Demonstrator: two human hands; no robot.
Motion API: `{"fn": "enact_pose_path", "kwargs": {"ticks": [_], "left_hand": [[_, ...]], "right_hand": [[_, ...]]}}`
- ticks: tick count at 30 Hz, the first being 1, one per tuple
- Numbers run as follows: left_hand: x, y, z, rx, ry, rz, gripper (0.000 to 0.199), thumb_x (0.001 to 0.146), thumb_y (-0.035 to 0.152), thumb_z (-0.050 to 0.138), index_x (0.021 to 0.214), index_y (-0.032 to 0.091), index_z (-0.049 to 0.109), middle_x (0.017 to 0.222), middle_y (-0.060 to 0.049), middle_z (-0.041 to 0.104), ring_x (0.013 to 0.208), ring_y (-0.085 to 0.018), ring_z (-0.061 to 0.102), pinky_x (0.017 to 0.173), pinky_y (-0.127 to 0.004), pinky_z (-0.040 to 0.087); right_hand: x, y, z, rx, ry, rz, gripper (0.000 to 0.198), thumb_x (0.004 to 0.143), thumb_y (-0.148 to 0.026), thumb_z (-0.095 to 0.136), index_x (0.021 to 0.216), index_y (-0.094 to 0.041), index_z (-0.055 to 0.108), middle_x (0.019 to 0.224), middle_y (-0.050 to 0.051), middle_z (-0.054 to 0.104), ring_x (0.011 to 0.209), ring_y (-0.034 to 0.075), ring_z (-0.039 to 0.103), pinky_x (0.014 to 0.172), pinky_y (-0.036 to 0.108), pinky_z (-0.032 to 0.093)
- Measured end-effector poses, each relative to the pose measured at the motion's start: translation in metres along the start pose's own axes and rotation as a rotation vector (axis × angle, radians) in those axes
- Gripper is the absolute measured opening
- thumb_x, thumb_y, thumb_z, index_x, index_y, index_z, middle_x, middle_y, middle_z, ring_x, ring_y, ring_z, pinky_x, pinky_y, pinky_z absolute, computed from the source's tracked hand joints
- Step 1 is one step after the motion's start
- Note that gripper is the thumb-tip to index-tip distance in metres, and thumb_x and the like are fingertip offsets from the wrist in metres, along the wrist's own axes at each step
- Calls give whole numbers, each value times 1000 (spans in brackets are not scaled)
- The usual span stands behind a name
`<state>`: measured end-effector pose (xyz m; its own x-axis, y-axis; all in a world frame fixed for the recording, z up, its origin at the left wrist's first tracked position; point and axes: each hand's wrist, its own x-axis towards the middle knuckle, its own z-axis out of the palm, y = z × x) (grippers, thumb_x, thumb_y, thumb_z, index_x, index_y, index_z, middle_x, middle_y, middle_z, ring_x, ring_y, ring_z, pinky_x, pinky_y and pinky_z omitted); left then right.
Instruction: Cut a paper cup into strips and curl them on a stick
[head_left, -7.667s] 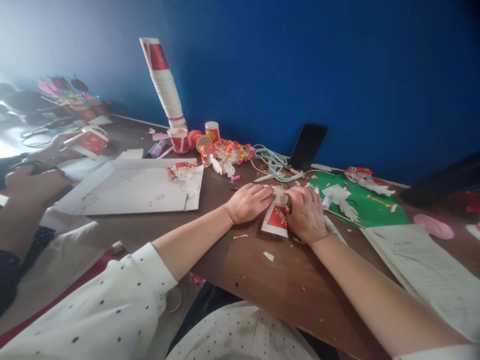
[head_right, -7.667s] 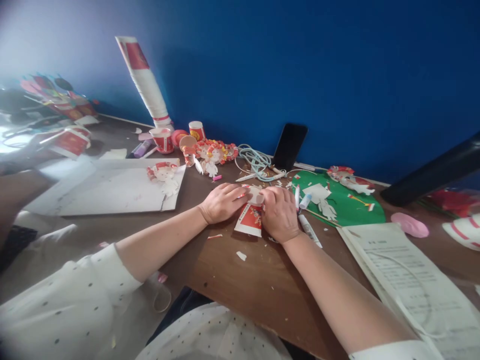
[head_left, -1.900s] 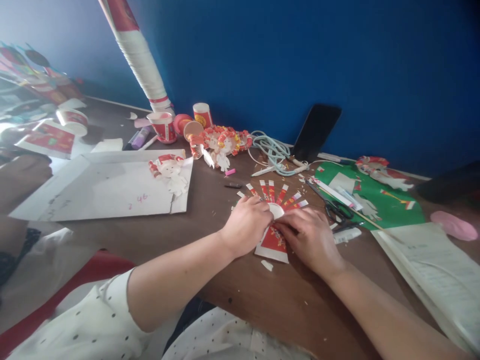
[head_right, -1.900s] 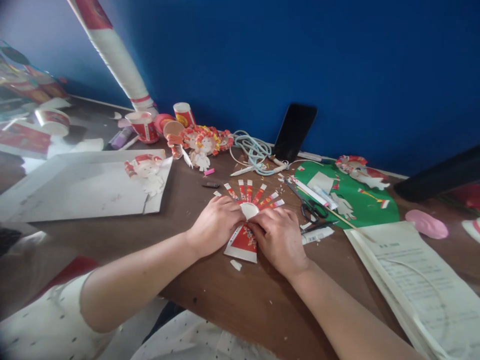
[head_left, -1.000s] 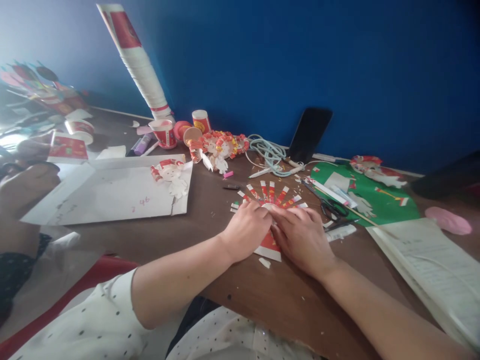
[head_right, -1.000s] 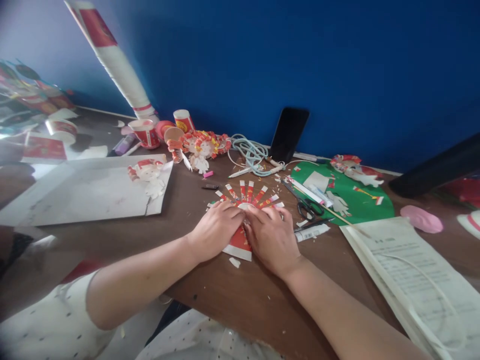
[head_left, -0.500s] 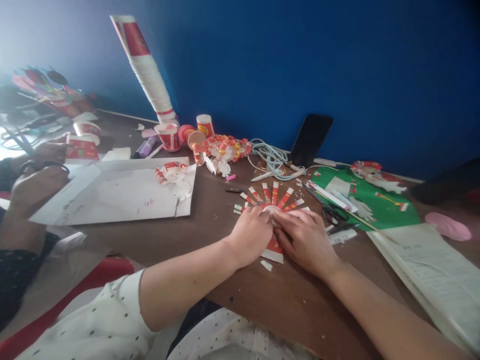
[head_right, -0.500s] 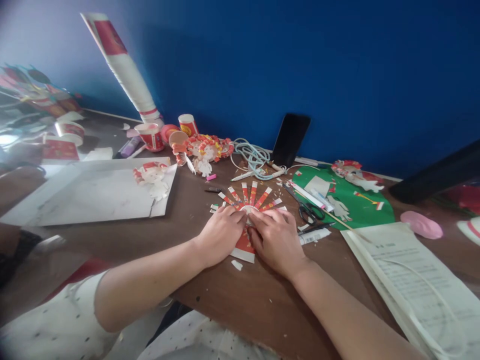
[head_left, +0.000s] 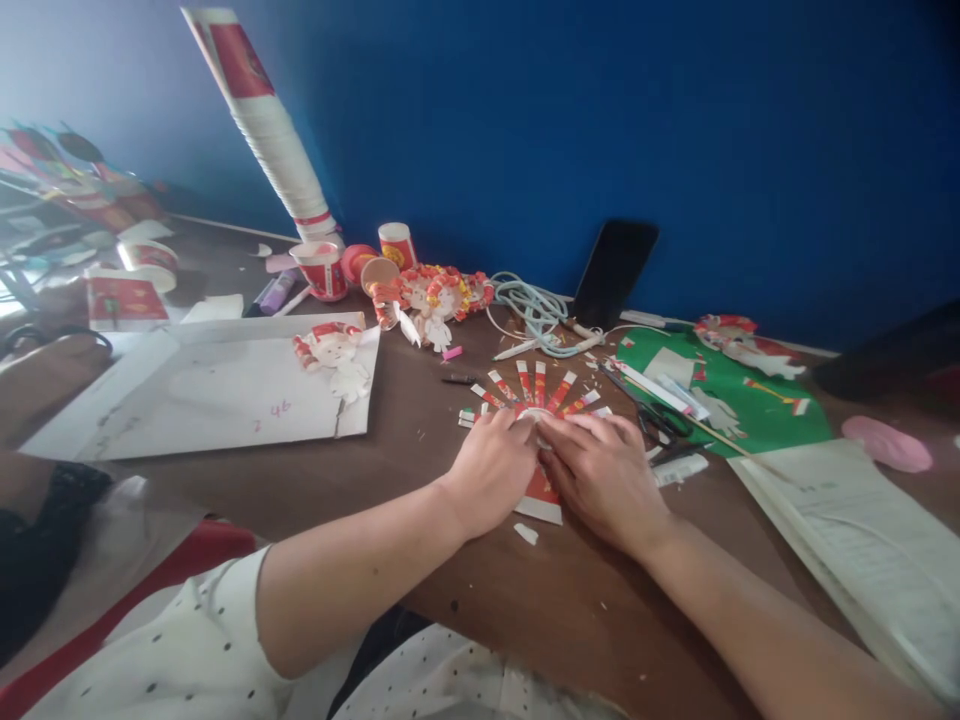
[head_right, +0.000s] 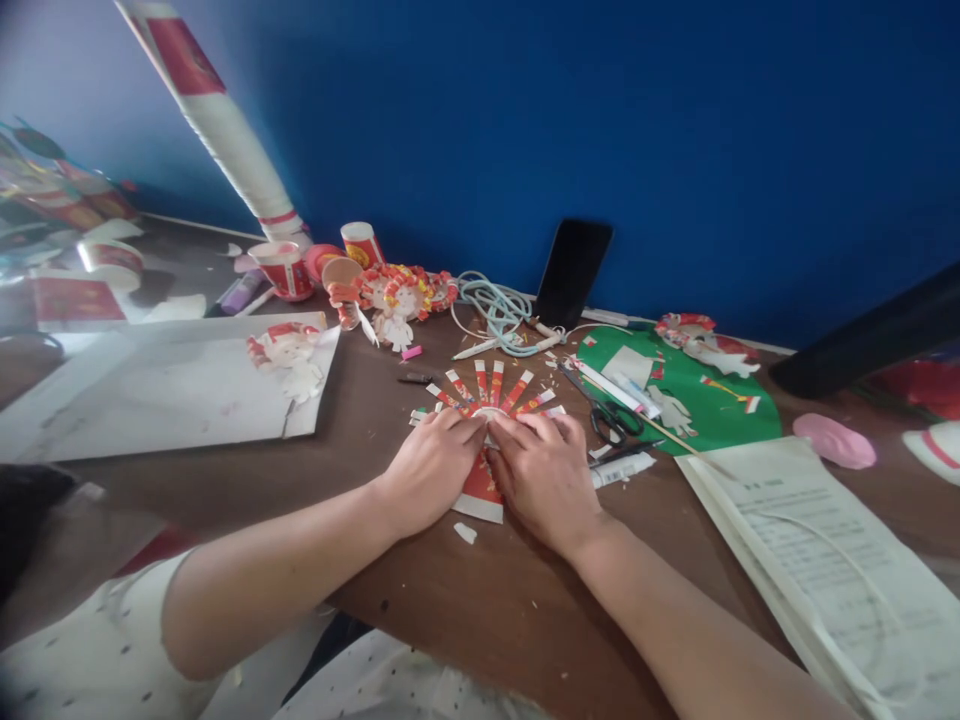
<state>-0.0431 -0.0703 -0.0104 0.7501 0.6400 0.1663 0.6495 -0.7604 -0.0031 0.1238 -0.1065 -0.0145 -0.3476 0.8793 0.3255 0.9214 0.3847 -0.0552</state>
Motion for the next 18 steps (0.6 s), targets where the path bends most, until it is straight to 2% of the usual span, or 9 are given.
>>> {"fn": "enact_pose_path", "kwargs": {"ticks": [3, 6, 13, 18], "left_hand": [[1, 0, 3, -21, -1, -26, 25, 88, 17, 47, 104, 12, 65, 109, -10, 62, 93, -24, 52, 79, -36, 44], [2, 0, 4, -44, 5, -33, 21, 87, 16, 48, 98, 12, 66, 107, -9, 63, 94, -24, 52, 79, -37, 44], [0, -8, -2, -121, 42, -53, 23, 89, 13, 43, 96, 12, 65, 102, -8, 66, 93, -23, 54, 78, -36, 46], [-2, -17, -2, -197, 166, -69, 30, 87, 10, 42, 111, 12, 60, 121, -8, 61, 102, -22, 53, 85, -36, 46]], "right_hand": [[2, 0, 2, -21, -13, 6, 32, 93, -30, 47, 121, -23, 59, 119, 5, 67, 104, 23, 57, 102, 48, 22], [2, 2, 2, -24, -13, 2, 31, 92, -29, 49, 120, -24, 60, 118, 5, 68, 102, 23, 58, 106, 52, 16], [1, 7, 2, 15, -20, -15, 34, 92, -29, 48, 124, -24, 57, 123, 4, 65, 109, 25, 56, 106, 53, 18], [-5, 22, -5, 62, 146, 13, 35, 89, -19, 49, 122, -23, 58, 124, 3, 64, 108, 20, 59, 108, 45, 22]]}}
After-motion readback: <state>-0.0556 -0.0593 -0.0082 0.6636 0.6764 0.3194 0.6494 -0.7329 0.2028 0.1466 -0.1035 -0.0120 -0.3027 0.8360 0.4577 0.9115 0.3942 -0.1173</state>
